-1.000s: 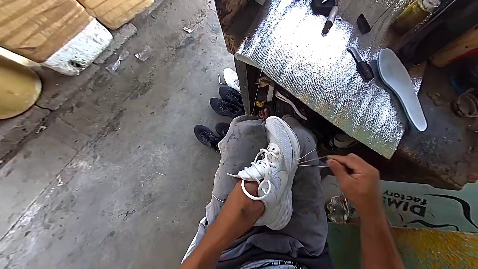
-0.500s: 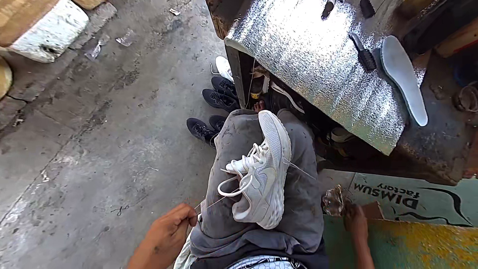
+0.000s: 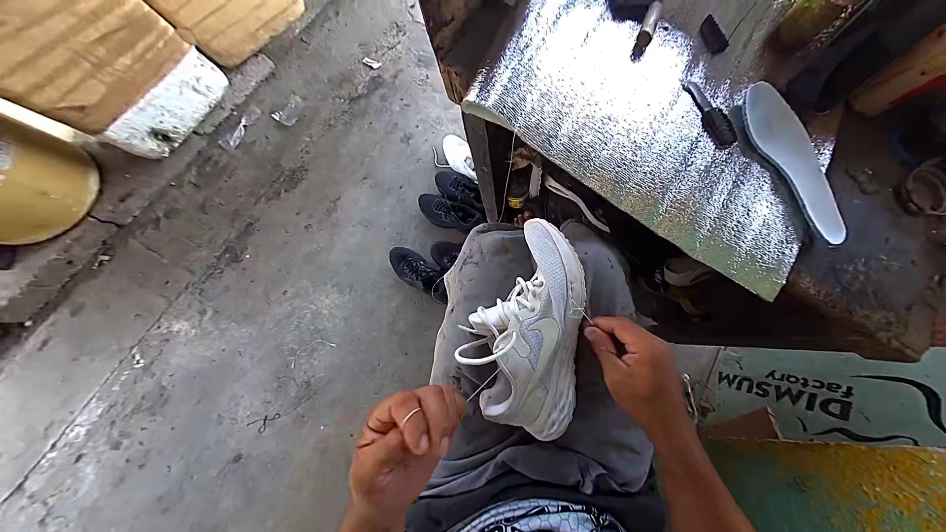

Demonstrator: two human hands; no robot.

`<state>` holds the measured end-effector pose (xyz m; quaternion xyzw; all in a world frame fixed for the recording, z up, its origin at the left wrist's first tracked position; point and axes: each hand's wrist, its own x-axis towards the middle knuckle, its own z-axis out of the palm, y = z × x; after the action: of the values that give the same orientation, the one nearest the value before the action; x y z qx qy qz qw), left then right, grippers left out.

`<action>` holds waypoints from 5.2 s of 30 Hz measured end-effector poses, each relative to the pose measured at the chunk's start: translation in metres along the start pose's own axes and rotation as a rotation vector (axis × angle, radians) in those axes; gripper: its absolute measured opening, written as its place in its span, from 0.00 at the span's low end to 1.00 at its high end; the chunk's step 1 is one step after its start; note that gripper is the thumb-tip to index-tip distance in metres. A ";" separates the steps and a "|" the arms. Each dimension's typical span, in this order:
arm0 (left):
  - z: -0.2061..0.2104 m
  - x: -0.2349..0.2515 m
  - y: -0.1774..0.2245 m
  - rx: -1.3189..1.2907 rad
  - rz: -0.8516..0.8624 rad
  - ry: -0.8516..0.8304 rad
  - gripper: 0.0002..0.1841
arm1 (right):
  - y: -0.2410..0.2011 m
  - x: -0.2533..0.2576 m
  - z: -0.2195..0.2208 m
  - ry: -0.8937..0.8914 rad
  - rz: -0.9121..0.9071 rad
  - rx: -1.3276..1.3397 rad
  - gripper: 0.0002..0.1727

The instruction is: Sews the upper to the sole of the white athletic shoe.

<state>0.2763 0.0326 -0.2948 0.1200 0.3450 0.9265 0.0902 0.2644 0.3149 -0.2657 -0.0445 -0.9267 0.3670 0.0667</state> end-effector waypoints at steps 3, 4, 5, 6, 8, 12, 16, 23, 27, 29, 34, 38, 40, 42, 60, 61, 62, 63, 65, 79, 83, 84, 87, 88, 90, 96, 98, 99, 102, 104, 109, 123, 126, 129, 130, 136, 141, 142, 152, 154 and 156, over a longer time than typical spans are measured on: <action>-0.002 -0.013 0.001 0.335 -0.140 0.138 0.09 | -0.001 0.000 -0.013 -0.045 -0.091 0.535 0.11; 0.001 -0.015 -0.001 0.460 -0.168 0.178 0.10 | -0.002 0.001 -0.015 -0.079 -0.102 0.769 0.12; 0.004 -0.015 -0.003 0.603 -0.181 0.191 0.12 | -0.003 0.003 -0.015 -0.089 -0.101 0.943 0.13; 0.008 -0.012 -0.005 0.767 -0.180 0.179 0.13 | -0.005 0.005 -0.014 -0.055 -0.093 1.009 0.13; 0.013 -0.008 -0.006 1.104 -0.143 0.106 0.15 | -0.008 0.006 -0.009 0.097 -0.079 0.713 0.09; 0.018 0.001 -0.003 1.507 -0.066 -0.007 0.16 | -0.016 0.009 0.004 0.135 -0.020 -0.095 0.31; 0.018 -0.002 0.002 1.699 -0.136 -0.047 0.18 | -0.027 0.014 0.018 0.162 0.007 -0.228 0.35; 0.021 -0.022 0.017 1.685 -0.215 -0.090 0.20 | -0.027 0.017 0.034 0.198 0.009 -0.216 0.31; 0.019 -0.036 0.023 1.645 -0.196 -0.117 0.20 | -0.027 0.017 0.037 0.183 0.011 -0.204 0.29; 0.020 -0.041 0.026 1.638 -0.202 -0.124 0.21 | -0.027 0.016 0.037 0.184 0.016 -0.203 0.28; 0.023 -0.055 0.035 1.615 -0.216 -0.144 0.22 | -0.029 0.017 0.038 0.165 0.028 -0.187 0.26; 0.025 -0.062 0.040 1.596 -0.238 -0.153 0.23 | -0.031 0.018 0.035 0.141 0.023 -0.179 0.25; 0.024 -0.062 0.040 1.586 -0.239 -0.155 0.23 | -0.032 0.017 0.033 0.134 0.033 -0.174 0.25; 0.025 -0.060 0.043 1.581 -0.255 -0.160 0.23 | -0.032 0.017 0.032 0.131 0.043 -0.167 0.25; 0.022 0.058 -0.009 0.519 -0.727 -0.188 0.19 | -0.007 0.040 -0.009 -0.213 0.159 0.473 0.10; 0.027 0.067 -0.017 0.491 -0.778 -0.123 0.17 | -0.007 0.040 -0.009 -0.208 0.162 0.481 0.10; 0.033 0.074 -0.023 0.518 -0.794 -0.037 0.18 | -0.007 0.041 -0.008 -0.206 0.164 0.480 0.10; 0.037 0.082 -0.027 0.546 -0.800 0.032 0.18 | -0.007 0.042 -0.009 -0.209 0.166 0.486 0.10; 0.041 0.092 -0.024 0.546 -0.800 0.095 0.15 | -0.004 0.042 -0.014 -0.222 0.149 0.551 0.10; 0.003 0.131 -0.011 -0.115 -0.533 0.198 0.11 | -0.019 -0.014 0.000 0.003 -0.193 0.635 0.20; 0.003 0.132 -0.013 -0.154 -0.533 0.180 0.11 | -0.032 -0.019 0.018 -0.103 -0.232 0.529 0.47; 0.004 0.132 -0.014 -0.161 -0.533 0.173 0.11 | -0.034 -0.018 0.022 -0.109 -0.234 0.492 0.50; 0.005 0.132 -0.014 -0.161 -0.541 0.195 0.12 | -0.035 -0.015 0.031 -0.080 -0.241 0.421 0.47; 0.004 0.132 -0.014 -0.150 -0.538 0.203 0.12 | -0.034 -0.014 0.032 -0.075 -0.244 0.406 0.46; 0.005 0.131 -0.015 -0.142 -0.532 0.218 0.12 | -0.033 -0.012 0.031 -0.074 -0.248 0.401 0.46; 0.007 0.130 -0.017 -0.122 -0.529 0.242 0.12 | -0.030 -0.013 0.032 -0.084 -0.234 0.408 0.46; 0.009 0.131 -0.017 -0.070 -0.537 0.248 0.11 | -0.028 -0.015 0.031 -0.089 -0.232 0.417 0.46; 0.010 0.130 -0.017 -0.060 -0.544 0.247 0.11 | -0.025 -0.017 0.030 -0.092 -0.231 0.419 0.45; 0.015 0.128 -0.018 -0.081 -0.563 0.194 0.10 | -0.015 -0.025 0.023 -0.113 -0.219 0.415 0.45; 0.023 0.126 -0.019 -0.084 -0.579 0.182 0.10 | -0.008 -0.031 0.016 -0.131 -0.203 0.441 0.44; 0.053 0.132 -0.017 -0.064 -0.643 0.259 0.11 | -0.001 -0.039 0.003 -0.163 -0.139 0.594 0.46; 0.093 0.105 -0.042 0.486 -0.640 0.314 0.11 | 0.044 -0.024 -0.007 0.088 -0.038 0.701 0.09; 0.093 0.103 -0.046 0.471 -0.592 0.356 0.13 | 0.038 -0.009 -0.014 0.052 -0.035 0.549 0.18; 0.092 0.103 -0.049 0.443 -0.571 0.392 0.17 | 0.031 0.011 -0.018 0.028 0.019 0.415 0.23; 0.092 0.103 -0.049 0.438 -0.571 0.401 0.17 | 0.031 0.017 -0.017 0.022 0.010 0.371 0.21; 0.090 0.103 -0.053 0.439 -0.570 0.439 0.16 | 0.033 0.034 -0.007 -0.013 -0.048 0.271 0.16; 0.092 0.103 -0.054 0.444 -0.541 0.439 0.16 | 0.036 0.035 -0.006 -0.025 -0.041 0.298 0.16; 0.092 0.103 -0.054 0.452 -0.542 0.444 0.15 | 0.037 0.036 -0.006 -0.031 -0.042 0.303 0.16; 0.092 0.103 -0.059 0.563 -0.533 0.440 0.15 | 0.033 0.093 -0.062 -0.518 -0.139 0.043 0.15; 0.092 0.103 -0.059 0.587 -0.541 0.410 0.13 | 0.026 0.121 -0.076 -0.724 -0.150 -0.064 0.11; 0.093 0.102 -0.058 0.609 -0.537 0.393 0.13 | 0.018 0.143 -0.080 -0.848 -0.165 -0.138 0.10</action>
<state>0.2098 0.1591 -0.2490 -0.1312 0.6314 0.7316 0.2209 0.1368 0.4004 -0.2069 0.1801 -0.8950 0.2835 -0.2936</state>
